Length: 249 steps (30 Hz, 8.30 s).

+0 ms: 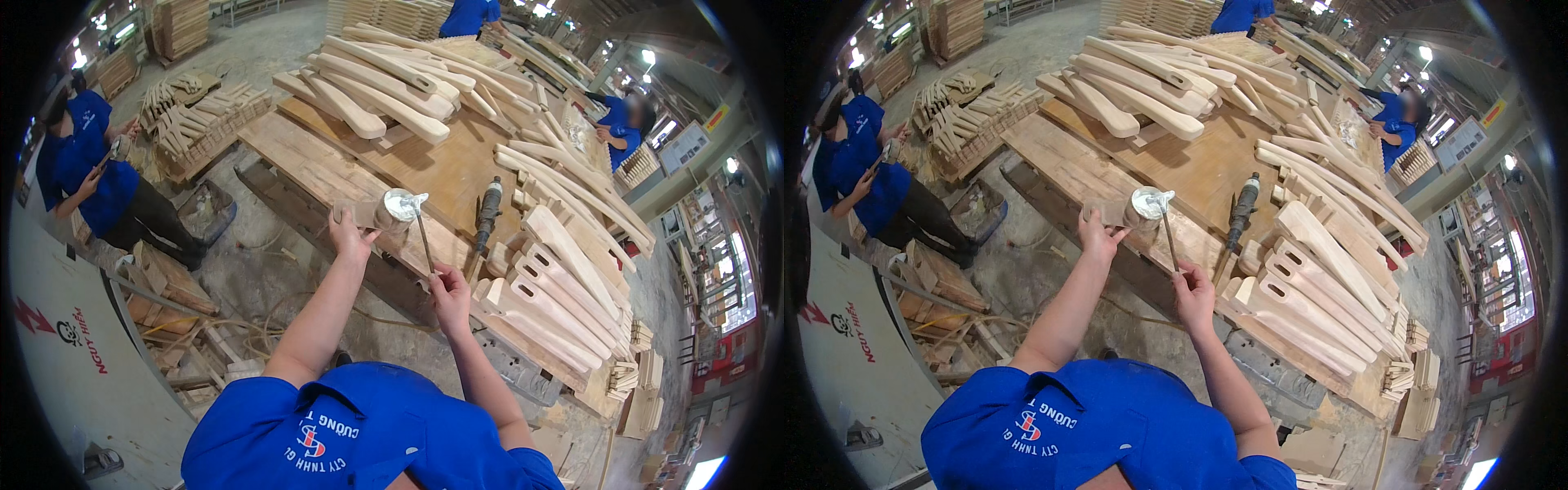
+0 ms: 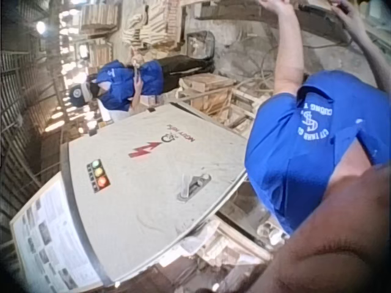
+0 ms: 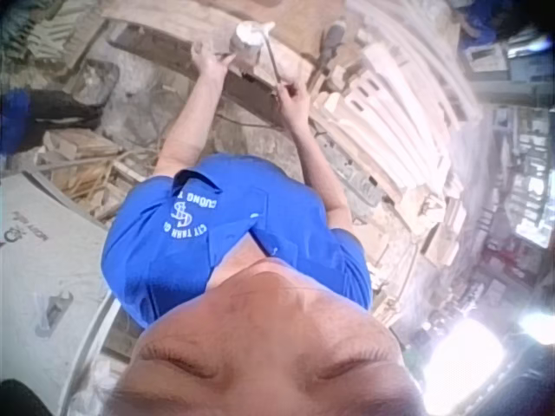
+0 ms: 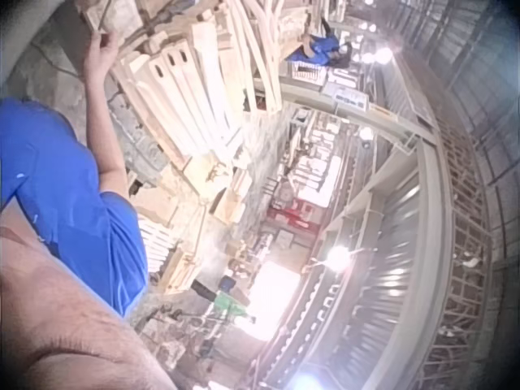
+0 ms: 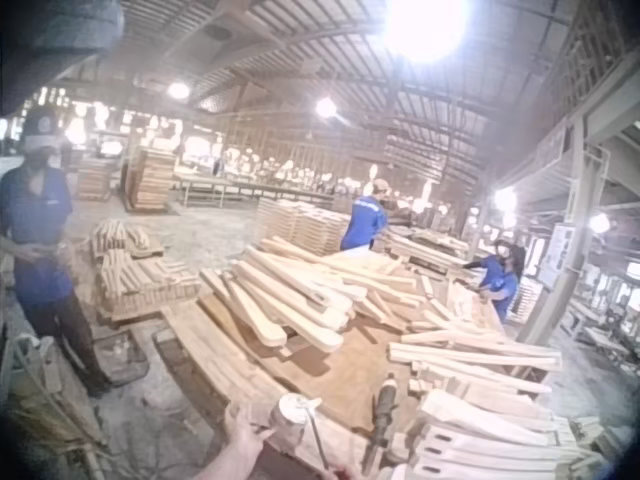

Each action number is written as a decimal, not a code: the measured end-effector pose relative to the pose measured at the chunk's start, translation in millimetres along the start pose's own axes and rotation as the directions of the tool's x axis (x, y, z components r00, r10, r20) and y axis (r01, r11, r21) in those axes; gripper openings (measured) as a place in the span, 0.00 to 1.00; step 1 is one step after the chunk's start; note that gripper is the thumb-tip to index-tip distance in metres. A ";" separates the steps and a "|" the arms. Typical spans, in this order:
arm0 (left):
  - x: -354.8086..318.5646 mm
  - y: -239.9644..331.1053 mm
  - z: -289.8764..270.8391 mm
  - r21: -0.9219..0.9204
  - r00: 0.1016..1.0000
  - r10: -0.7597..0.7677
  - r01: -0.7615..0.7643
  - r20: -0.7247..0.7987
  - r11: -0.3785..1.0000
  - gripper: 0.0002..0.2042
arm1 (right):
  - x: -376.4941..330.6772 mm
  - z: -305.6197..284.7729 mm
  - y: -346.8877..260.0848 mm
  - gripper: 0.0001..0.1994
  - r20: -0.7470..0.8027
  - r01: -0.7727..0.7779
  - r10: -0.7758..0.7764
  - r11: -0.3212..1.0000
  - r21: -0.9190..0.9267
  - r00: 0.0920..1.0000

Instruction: The person pours a white substance from a bottle into a cup, then uses a pneumatic drill to mix it. They later use a stick to stir the mixture and place the cup on a workbench.

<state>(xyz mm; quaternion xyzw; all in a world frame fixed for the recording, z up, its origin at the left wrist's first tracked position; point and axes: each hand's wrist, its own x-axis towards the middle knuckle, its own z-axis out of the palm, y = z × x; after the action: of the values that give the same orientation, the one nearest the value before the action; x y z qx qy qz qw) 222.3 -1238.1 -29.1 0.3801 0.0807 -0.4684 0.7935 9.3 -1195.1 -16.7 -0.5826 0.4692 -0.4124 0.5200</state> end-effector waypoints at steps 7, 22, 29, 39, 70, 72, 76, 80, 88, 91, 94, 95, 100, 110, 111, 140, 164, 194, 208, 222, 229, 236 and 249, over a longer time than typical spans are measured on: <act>-2.7 -4.6 -1.9 -0.063 1.000 -0.018 0.018 0.000 0.998 0.24 | -13.2 5.8 15.8 0.11 -0.075 0.141 -0.160 0.967 -0.212 0.984; -7.7 -3.2 4.2 -0.079 0.997 -0.072 0.072 -0.004 0.994 0.23 | -33.2 5.6 26.8 0.11 -0.113 0.064 -0.061 0.998 0.027 0.992; -10.0 -2.3 3.6 0.026 1.000 -0.001 0.001 0.021 1.000 0.22 | -16.5 8.5 -1.1 0.09 0.011 -0.091 0.091 0.962 0.257 0.996; -19.3 -5.4 12.0 0.157 0.992 0.125 -0.129 0.034 0.979 0.23 | -4.5 10.3 -10.9 0.07 0.047 -0.147 0.140 0.962 0.231 0.989; 14.4 -19.1 -75.0 0.591 0.898 0.424 -0.281 -0.117 0.757 0.22 | 48.6 4.5 -3.8 0.13 0.718 -0.713 -0.013 0.113 0.692 0.696; -7.8 -20.2 -109.0 0.457 0.955 0.296 -0.257 -0.016 0.851 0.18 | 53.3 1.2 -3.5 0.13 0.744 -0.741 -0.113 0.072 0.667 0.659; -83.6 -41.1 -164.2 0.489 0.985 0.174 -0.151 -0.002 0.859 0.11 | 58.4 -16.9 -8.4 0.12 0.738 -0.689 -0.066 0.309 0.656 0.672; -175.0 -63.5 -235.4 0.622 0.938 0.331 -0.196 -0.107 0.758 0.10 | 24.6 -14.8 -21.8 0.09 0.737 -0.559 -0.069 0.606 0.566 0.672; -318.4 -112.1 -262.2 0.875 0.812 0.576 -0.340 0.089 0.345 0.10 | -102.2 1.1 13.6 0.11 0.810 -0.422 0.035 0.866 0.268 0.586; -377.9 -134.6 -303.0 0.908 0.803 0.586 -0.164 -0.104 0.386 0.10 | -130.4 4.3 32.6 0.14 0.886 -0.483 0.026 0.845 0.228 0.464; -432.9 -159.5 -382.9 0.905 0.677 0.642 0.084 -0.360 0.418 0.11 | -143.6 25.7 71.1 0.15 0.922 -0.451 0.112 0.890 0.074 0.371; -457.0 -171.3 -407.6 0.874 0.591 0.655 0.216 -0.471 0.435 0.12 | -150.4 28.1 74.0 0.16 0.951 -0.432 0.103 0.901 0.035 0.293; -597.7 -203.8 -511.6 0.534 0.124 0.553 0.494 -0.824 0.686 0.14 | -211.1 61.0 58.1 0.18 0.951 -0.377 0.158 0.925 -0.048 0.265; -890.3 -141.5 -702.2 0.257 -0.533 0.509 0.478 -0.676 0.840 0.13 | -320.1 132.1 94.2 0.13 0.964 0.613 -0.163 0.790 0.001 0.208; -925.4 -127.6 -721.0 0.234 -0.610 0.511 0.477 -0.606 0.847 0.14 | -342.8 139.3 98.8 0.13 0.960 0.648 -0.143 0.760 -0.049 0.240; -1104.3 -136.1 -834.4 -0.097 -0.544 0.379 0.656 -0.748 0.749 0.16 | -557.3 157.4 173.2 0.15 0.983 0.827 0.179 0.557 -0.076 -0.030; -1252.4 -299.4 -815.5 0.110 -0.791 0.120 0.068 -0.600 0.992 0.27 | -699.4 130.6 165.0 0.15 0.987 0.984 0.089 0.109 -0.144 0.135; -1287.7 -177.4 -750.1 0.662 -0.499 0.590 -0.745 -0.635 0.083 0.32 | -762.8 81.5 189.8 0.17 0.988 0.991 0.151 0.128 -0.047 0.028; -961.1 -187.9 -777.4 0.699 -0.311 0.656 -0.039 -0.688 0.714 0.31 | -776.0 126.6 186.0 0.12 0.991 0.960 0.059 0.260 0.104 -0.123; -945.9 -209.1 -794.7 0.086 -0.094 0.034 -0.629 -0.995 0.772 0.32 | -777.3 178.7 217.9 0.11 0.969 0.935 0.104 0.301 0.185 -0.225; -1070.5 -161.3 -748.6 0.553 -0.096 0.572 0.172 -0.815 0.816 0.05 | -801.0 189.7 267.2 0.10 0.958 0.871 0.229 0.490 0.041 -0.174; -1111.6 -87.0 -891.1 0.576 0.289 0.688 0.785 -0.666 0.228 0.11 | -805.6 194.5 301.0 0.11 0.910 0.895 0.368 0.446 0.008 -0.191; -1127.9 -144.9 -952.7 0.380 0.396 0.065 0.907 -0.916 -0.183 0.22 | -779.3 213.7 337.1 0.08 0.882 0.904 0.456 0.417 -0.095 -0.118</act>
<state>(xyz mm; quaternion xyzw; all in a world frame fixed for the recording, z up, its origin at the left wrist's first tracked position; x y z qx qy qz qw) -295.3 138.3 -224.7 0.8579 0.1843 -0.4764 -0.0553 5.3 -394.4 -371.1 -0.9231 -0.0967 0.3212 0.1880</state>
